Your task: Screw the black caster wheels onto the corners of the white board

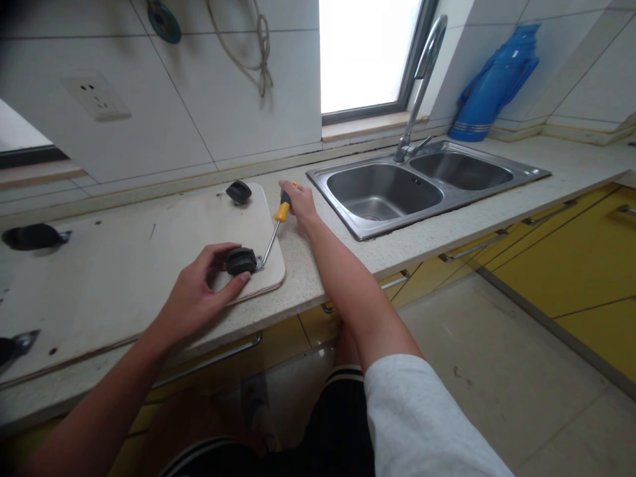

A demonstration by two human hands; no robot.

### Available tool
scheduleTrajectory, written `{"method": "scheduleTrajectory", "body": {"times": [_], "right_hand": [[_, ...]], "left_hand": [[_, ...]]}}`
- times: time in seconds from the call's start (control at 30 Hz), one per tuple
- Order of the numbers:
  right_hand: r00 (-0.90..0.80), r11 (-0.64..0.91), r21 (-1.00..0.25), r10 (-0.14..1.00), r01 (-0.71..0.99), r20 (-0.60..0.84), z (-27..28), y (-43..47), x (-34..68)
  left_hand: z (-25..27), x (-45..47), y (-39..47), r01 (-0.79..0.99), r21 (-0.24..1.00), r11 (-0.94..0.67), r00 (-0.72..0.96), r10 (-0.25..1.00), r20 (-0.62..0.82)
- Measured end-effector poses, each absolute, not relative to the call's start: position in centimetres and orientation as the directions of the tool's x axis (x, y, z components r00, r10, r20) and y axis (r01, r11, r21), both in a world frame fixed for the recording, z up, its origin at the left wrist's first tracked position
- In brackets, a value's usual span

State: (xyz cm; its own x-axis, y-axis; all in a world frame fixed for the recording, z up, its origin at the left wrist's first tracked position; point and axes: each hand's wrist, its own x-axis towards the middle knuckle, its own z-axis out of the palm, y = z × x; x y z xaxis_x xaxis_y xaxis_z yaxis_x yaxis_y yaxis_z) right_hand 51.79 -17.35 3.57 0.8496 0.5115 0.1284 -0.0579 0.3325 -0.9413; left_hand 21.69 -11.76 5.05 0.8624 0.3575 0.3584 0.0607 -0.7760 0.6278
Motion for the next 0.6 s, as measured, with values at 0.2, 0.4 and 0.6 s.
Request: {"method": "scheduleTrajectory", "body": {"times": [0.2, 0.4, 0.6], "right_hand": [[0.845, 0.343, -0.937, 0.519, -0.066, 0.131, 3.7, -17.4, 51.6], [0.837, 0.334, -0.94, 0.531, -0.069, 0.128, 4.1, -17.6, 51.3], [0.811, 0.332, -0.941, 0.566, -0.063, 0.145, 4.3, -17.7, 50.7]], "left_hand": [[4.8, 21.7, -11.6, 0.052, 0.623, -0.781, 0.86, 0.352, 0.37], [4.9, 21.7, -11.7, 0.049, 0.617, -0.785, 0.854, 0.353, 0.381], [5.0, 21.7, -11.8, 0.04, 0.618, -0.785, 0.853, 0.349, 0.387]]}}
